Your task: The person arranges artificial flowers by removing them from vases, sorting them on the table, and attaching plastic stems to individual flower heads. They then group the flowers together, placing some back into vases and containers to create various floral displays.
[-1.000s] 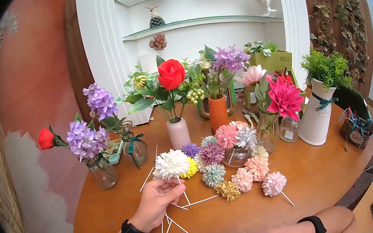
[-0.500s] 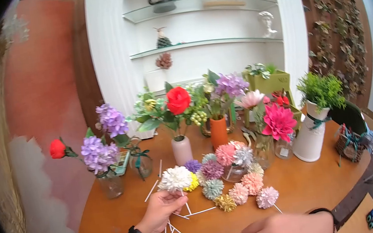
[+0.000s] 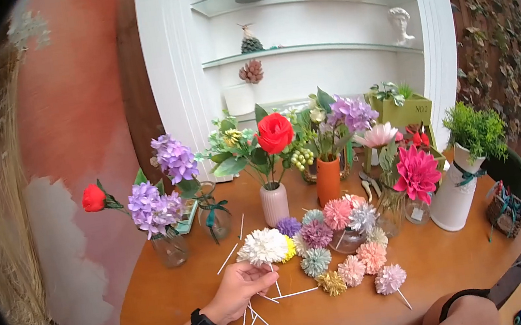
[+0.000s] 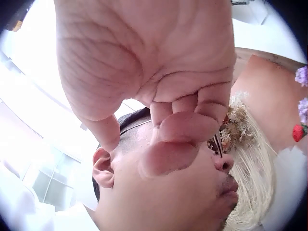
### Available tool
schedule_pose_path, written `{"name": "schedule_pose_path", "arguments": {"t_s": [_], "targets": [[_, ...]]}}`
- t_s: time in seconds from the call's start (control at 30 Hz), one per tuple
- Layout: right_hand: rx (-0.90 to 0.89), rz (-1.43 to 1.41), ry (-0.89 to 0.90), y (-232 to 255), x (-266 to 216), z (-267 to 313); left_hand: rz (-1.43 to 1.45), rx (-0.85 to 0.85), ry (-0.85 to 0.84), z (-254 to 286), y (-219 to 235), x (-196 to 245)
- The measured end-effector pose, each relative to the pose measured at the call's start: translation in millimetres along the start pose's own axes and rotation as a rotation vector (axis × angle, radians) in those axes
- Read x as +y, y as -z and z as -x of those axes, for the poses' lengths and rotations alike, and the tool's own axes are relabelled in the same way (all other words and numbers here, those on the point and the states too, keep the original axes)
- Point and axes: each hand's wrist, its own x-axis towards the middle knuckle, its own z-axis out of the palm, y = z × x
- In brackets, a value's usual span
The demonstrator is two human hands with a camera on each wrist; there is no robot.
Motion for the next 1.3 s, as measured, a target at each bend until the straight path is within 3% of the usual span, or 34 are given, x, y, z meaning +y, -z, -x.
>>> {"name": "schedule_pose_path", "arguments": {"t_s": [0.17,0.43,0.9,1.0,1.07,1.13,1.2,1.27,1.3], "targets": [[-0.142,-0.053,-0.022,24,1,2,-0.031,0.037,-0.008,2,-2,9],[-0.104,-0.144,-0.055,46,9,2,-0.067,0.021,-0.022,1,-2,5],[-0.059,-0.160,-0.107,73,-17,3,-0.091,-0.014,0.128,3,-5,-7],[-0.037,-0.143,-0.152,72,-34,-2,-0.084,-0.065,0.131,6,-9,-3],[-0.040,-0.037,-0.307,86,-36,3,-0.140,-0.029,0.077,8,-13,0],[0.135,-0.106,-0.184,78,-4,0,-0.112,-0.018,0.056,8,-14,-1],[0.128,-0.188,-0.282,67,3,-8,-0.095,0.006,0.066,9,-19,5],[0.370,-0.307,0.025,23,39,12,-0.097,0.030,0.146,11,-15,4],[0.371,-0.284,0.020,36,26,3,-0.061,0.057,0.106,10,-23,8]]}}
